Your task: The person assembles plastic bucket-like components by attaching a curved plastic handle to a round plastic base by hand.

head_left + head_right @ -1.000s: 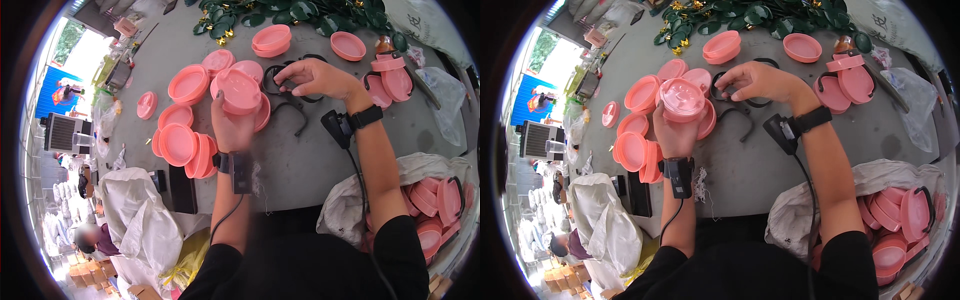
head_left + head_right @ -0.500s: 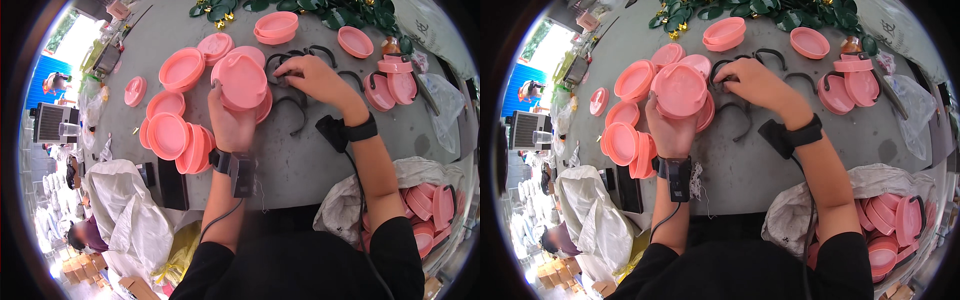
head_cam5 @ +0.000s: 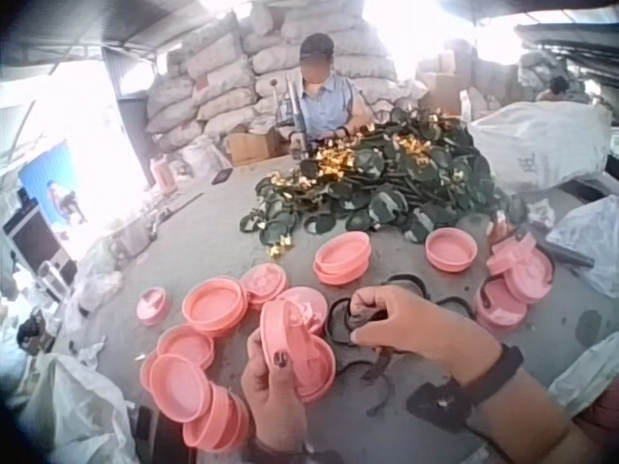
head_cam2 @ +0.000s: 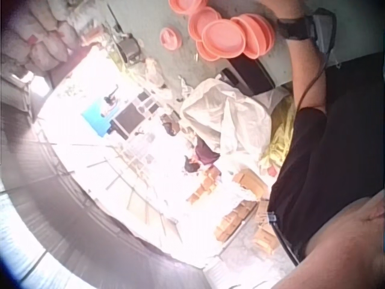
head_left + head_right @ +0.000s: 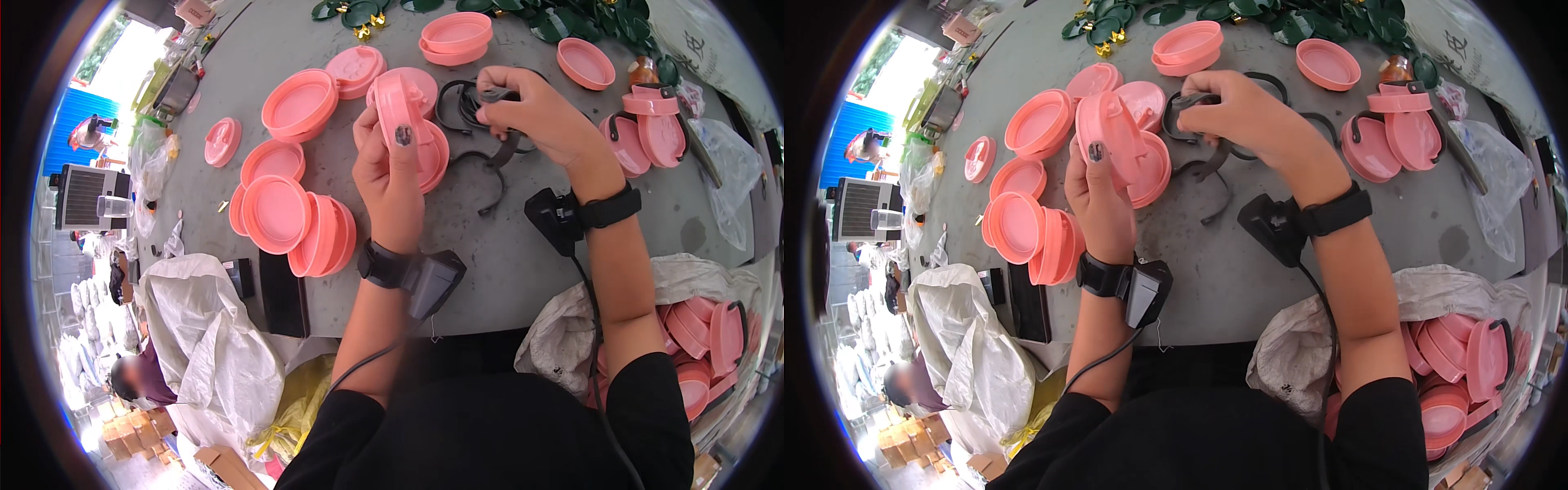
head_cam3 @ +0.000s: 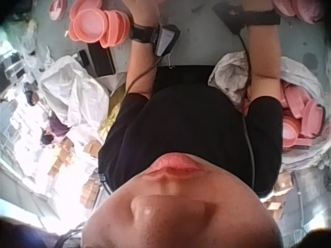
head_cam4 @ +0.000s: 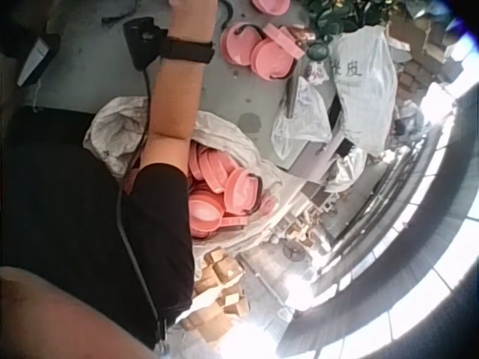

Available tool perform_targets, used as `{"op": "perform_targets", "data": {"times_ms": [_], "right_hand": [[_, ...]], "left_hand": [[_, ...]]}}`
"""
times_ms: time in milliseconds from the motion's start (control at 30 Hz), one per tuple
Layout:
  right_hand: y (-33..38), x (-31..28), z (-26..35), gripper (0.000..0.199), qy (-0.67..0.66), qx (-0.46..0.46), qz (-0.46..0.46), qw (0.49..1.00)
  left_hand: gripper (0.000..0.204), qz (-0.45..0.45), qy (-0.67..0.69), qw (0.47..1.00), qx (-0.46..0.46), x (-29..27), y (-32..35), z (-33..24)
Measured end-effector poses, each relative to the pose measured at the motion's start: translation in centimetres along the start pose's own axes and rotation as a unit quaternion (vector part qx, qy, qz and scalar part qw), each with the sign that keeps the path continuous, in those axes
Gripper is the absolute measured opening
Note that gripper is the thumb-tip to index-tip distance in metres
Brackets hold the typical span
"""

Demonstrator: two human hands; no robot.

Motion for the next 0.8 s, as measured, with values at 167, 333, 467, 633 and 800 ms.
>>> {"op": "perform_targets", "data": {"times_ms": [167,333,467,633,800], "right_hand": [[0.2,4.1,1.1,0.015,-0.238,-0.054,0.177,0.954],[-0.3,4.5,0.5,0.019,-0.284,-0.049,0.19,0.938],[-0.7,3.9,1.5,0.03,-0.248,-0.077,0.116,0.959],[-0.8,5.2,2.6,0.027,-0.21,-0.135,0.055,0.967],[-0.5,5.3,2.9,0.026,-0.193,-0.183,0.013,0.964]], "left_hand": [[0.026,0.012,-0.056,0.997,0.042,0.6,0.0,-1.0],[0.026,-0.006,0.001,1.0,0.0,0.2,0.0,-0.5],[0.029,0.012,-0.153,0.984,0.086,0.8,0.0,-2.3],[0.024,0.035,-0.168,0.98,0.098,1.7,0.4,-3.0],[0.028,0.042,-0.045,0.996,0.07,1.6,0.4,-2.0]]}}
Point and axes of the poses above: each hand's wrist, its own y-axis away from the middle knuckle, its own x-axis out of the palm, z = x × y, the point moved 10 cm from there along -y, towards the middle knuckle, and after that the axes turned 14 degrees about z, right-handed, at the moved point
